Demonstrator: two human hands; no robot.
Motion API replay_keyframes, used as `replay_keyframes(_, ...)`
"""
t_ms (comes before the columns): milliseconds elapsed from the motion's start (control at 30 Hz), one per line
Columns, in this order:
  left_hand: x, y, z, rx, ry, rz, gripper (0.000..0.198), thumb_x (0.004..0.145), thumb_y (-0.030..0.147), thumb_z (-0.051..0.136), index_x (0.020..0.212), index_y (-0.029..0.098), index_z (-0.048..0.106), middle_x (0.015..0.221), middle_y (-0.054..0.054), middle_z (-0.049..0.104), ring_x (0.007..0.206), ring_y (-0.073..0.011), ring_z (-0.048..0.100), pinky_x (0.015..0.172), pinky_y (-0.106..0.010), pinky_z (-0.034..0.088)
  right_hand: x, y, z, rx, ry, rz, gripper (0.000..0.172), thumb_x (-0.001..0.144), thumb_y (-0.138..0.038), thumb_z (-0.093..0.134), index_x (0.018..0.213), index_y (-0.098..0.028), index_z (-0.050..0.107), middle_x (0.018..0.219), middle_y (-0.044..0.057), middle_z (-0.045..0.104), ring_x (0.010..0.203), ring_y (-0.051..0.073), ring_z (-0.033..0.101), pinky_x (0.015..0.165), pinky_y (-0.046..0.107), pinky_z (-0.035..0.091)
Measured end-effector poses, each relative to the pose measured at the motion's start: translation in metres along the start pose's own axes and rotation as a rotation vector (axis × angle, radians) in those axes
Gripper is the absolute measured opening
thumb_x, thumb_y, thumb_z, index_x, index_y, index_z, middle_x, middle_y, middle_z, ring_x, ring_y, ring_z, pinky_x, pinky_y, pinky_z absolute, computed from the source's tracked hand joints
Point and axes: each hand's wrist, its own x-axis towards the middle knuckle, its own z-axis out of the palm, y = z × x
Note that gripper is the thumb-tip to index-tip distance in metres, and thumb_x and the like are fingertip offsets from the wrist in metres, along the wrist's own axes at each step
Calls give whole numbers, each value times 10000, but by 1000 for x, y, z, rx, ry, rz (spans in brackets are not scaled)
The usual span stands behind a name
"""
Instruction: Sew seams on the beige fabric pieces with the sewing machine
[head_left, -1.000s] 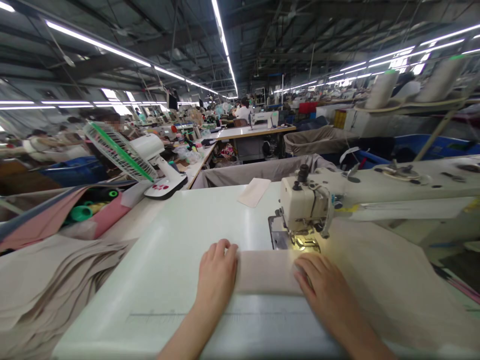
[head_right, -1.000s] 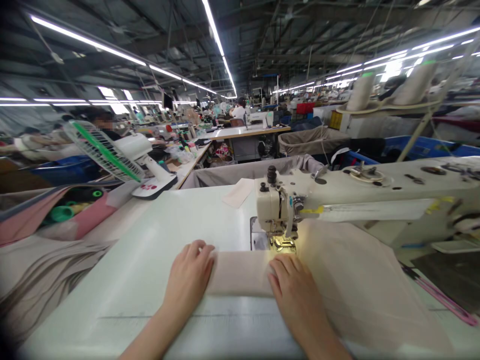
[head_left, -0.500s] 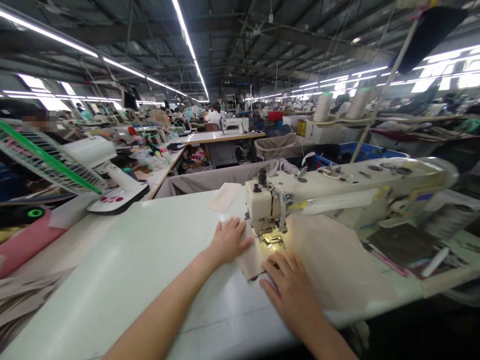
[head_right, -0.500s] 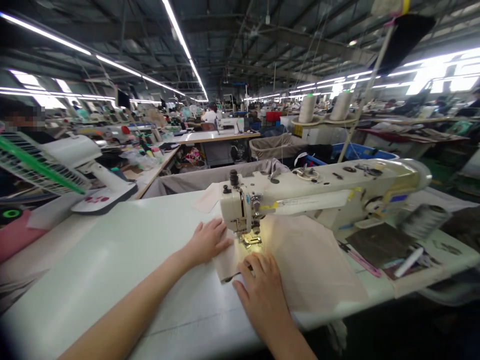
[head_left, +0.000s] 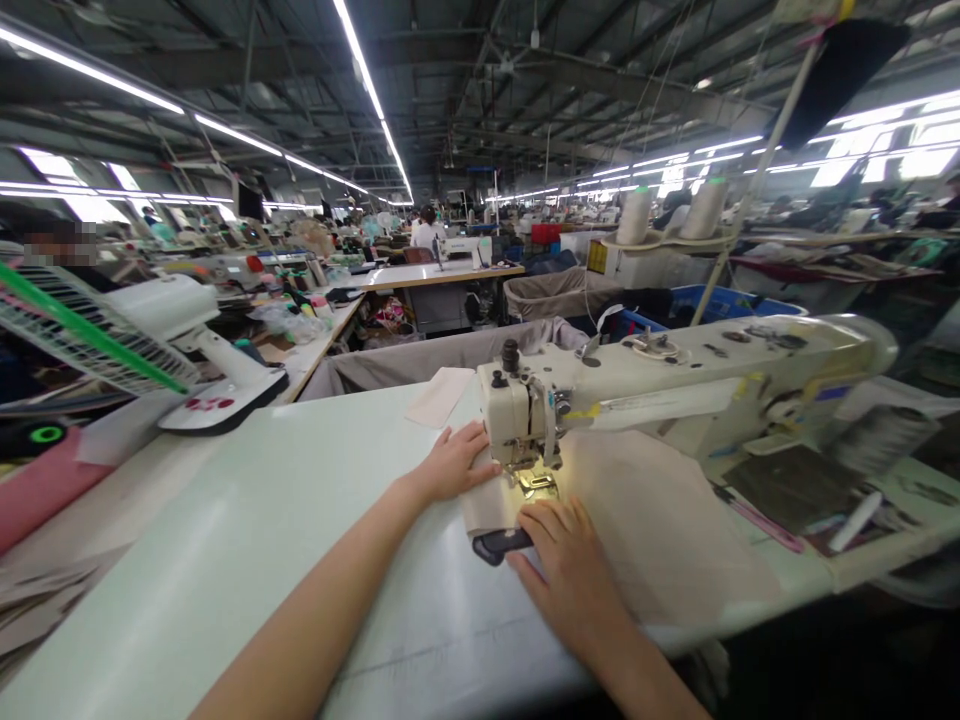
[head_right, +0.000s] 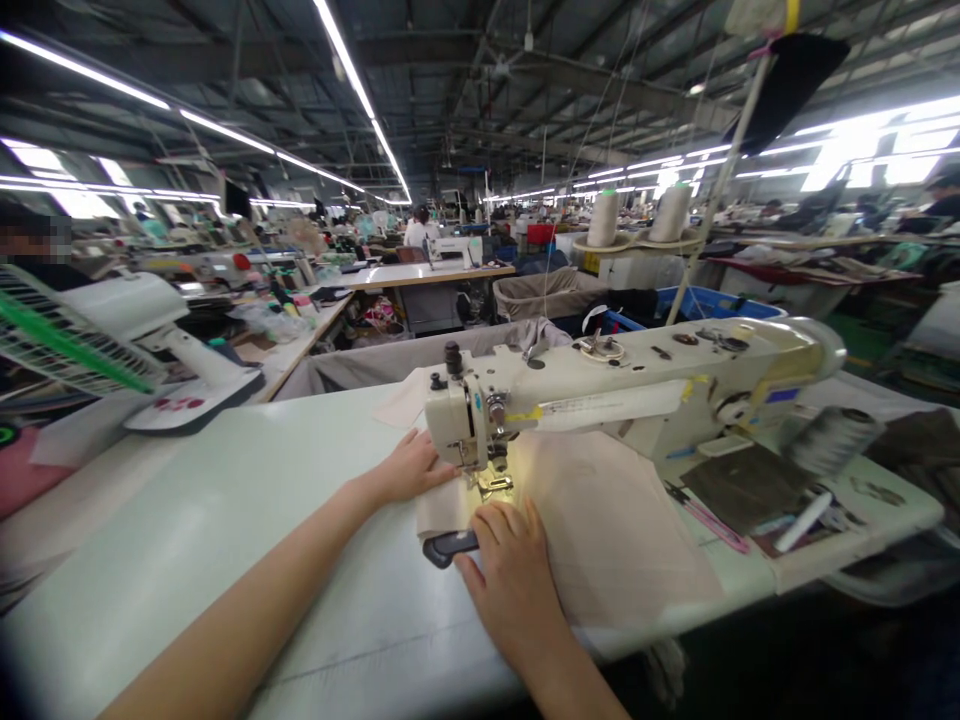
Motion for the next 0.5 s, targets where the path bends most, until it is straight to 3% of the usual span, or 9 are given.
replay_keyframes(500, 2, 2, 0, 1, 5, 27, 402, 974, 461, 553, 1346, 317, 603, 1452, -63, 552, 1363, -304, 457, 1160, -506, 298, 5, 2, -7, -13, -64, -25, 135, 934, -187, 639, 1060, -232, 624, 1110, 60, 690, 1151, 291, 573, 1133, 577, 292)
